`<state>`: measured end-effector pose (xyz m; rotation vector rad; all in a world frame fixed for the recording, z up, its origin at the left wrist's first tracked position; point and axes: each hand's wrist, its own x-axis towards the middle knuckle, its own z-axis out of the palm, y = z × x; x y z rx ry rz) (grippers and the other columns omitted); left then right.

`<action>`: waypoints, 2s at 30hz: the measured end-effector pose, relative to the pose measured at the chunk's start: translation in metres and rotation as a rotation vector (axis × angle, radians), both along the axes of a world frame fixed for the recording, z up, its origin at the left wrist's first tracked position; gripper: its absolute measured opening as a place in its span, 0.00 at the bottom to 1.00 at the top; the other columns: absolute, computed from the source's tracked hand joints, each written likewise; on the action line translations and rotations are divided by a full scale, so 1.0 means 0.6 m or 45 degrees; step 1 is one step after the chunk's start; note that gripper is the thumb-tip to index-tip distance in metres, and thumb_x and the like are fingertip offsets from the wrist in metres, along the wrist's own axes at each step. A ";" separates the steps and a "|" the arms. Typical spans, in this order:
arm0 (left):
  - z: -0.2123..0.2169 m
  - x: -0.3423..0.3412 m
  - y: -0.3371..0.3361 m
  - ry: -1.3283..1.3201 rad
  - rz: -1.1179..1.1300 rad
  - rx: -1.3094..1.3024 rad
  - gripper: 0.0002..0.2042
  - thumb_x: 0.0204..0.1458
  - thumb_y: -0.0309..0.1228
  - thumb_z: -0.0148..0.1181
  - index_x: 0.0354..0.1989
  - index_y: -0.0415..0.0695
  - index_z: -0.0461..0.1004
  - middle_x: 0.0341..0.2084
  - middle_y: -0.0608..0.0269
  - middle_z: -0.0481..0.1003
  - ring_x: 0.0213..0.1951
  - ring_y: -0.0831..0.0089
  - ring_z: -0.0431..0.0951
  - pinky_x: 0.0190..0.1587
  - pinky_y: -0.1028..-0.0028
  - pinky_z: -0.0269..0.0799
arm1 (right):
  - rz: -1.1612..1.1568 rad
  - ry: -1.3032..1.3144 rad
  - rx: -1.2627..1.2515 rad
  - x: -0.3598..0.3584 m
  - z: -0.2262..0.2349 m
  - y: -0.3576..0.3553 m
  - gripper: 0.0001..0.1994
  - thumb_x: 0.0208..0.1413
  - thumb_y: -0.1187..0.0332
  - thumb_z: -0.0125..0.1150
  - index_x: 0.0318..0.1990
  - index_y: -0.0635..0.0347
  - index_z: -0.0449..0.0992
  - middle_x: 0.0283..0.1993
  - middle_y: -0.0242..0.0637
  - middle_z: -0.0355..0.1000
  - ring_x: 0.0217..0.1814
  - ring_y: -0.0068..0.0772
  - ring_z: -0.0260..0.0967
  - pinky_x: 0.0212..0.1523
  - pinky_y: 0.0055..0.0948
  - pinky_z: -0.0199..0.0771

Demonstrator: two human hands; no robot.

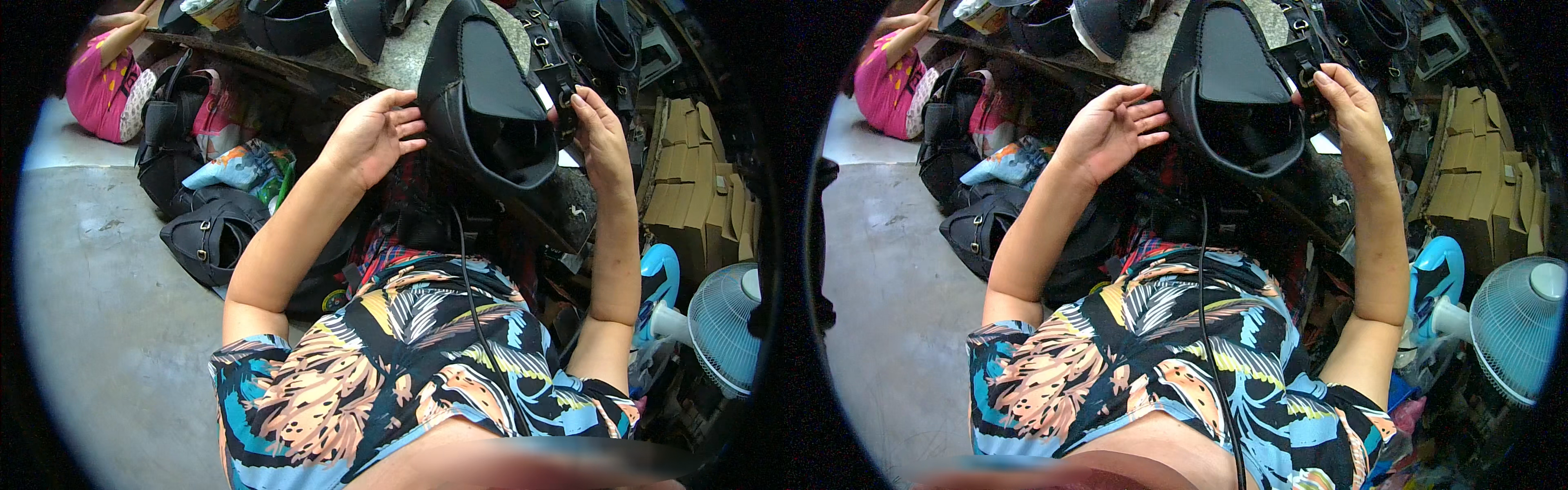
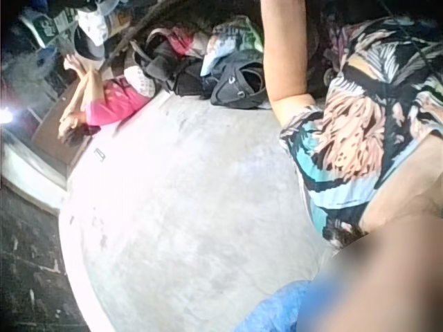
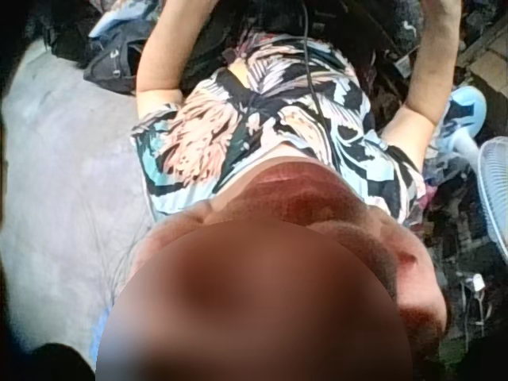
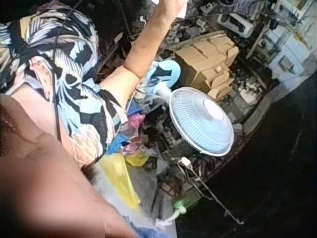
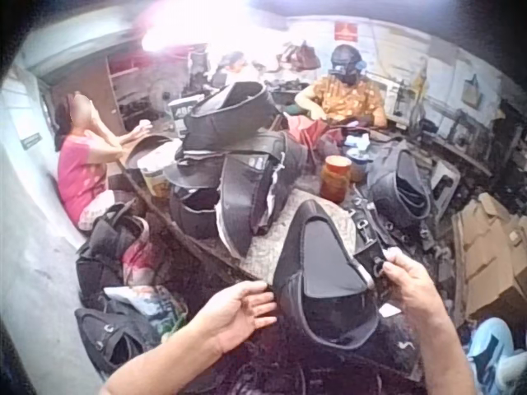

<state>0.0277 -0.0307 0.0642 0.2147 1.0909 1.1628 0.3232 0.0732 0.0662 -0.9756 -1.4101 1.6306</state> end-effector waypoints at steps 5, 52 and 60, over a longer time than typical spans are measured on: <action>0.010 0.000 0.007 -0.012 -0.102 0.242 0.16 0.61 0.41 0.54 0.48 0.41 0.72 0.44 0.54 0.77 0.50 0.64 0.76 0.59 0.57 0.66 | -0.066 -0.057 0.013 0.006 -0.001 -0.007 0.11 0.65 0.64 0.54 0.49 0.59 0.71 0.37 0.30 0.74 0.39 0.20 0.75 0.41 0.20 0.74; 0.067 0.103 0.029 0.183 -0.226 0.720 0.14 0.60 0.34 0.56 0.49 0.37 0.72 0.38 0.58 0.79 0.37 0.74 0.80 0.41 0.74 0.78 | 0.414 -0.384 0.048 -0.045 0.134 -0.033 0.09 0.57 0.61 0.62 0.29 0.55 0.79 0.24 0.21 0.68 0.23 0.08 0.63 0.21 0.09 0.59; 0.075 0.103 0.022 0.214 -0.265 0.696 0.14 0.60 0.36 0.57 0.46 0.38 0.72 0.36 0.61 0.79 0.35 0.76 0.80 0.39 0.75 0.78 | 0.386 -0.498 0.176 -0.046 0.123 -0.034 0.11 0.58 0.61 0.60 0.27 0.56 0.74 0.21 0.19 0.61 0.17 0.06 0.53 0.13 0.09 0.49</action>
